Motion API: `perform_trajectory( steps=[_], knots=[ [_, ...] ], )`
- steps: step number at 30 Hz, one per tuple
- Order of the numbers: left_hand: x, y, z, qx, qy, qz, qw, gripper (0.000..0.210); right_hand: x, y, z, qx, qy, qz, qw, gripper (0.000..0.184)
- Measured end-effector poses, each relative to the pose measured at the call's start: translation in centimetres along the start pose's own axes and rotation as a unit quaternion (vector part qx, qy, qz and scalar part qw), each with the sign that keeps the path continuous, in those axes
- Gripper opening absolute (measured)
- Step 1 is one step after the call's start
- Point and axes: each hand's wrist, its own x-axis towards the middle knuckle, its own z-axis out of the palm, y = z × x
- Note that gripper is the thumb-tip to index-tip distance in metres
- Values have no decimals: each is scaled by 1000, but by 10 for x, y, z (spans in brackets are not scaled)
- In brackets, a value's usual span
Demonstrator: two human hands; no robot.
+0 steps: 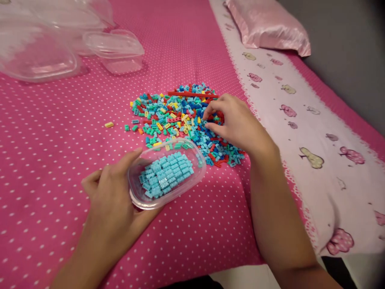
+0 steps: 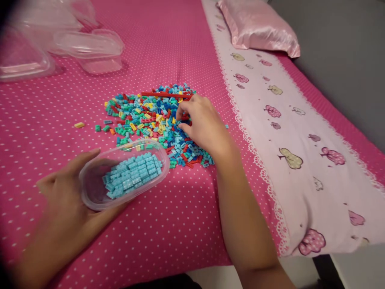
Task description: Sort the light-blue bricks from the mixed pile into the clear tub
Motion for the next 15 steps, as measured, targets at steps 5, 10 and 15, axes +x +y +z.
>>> perform_trajectory(
  steps=[5, 10, 15],
  knots=[
    [-1, 0, 0, 8, -4, -8, 1000, 73, 2, 3, -1, -10, 31, 21, 999, 10],
    [-2, -2, 1, 14, 3, 7, 1000, 75, 4, 0, -4, 68, 82, 42, 993, 11],
    [0, 0, 1, -4, -1, 1, 1000, 78, 3, -12, -7, 183, 87, 20, 979, 12]
  ],
)
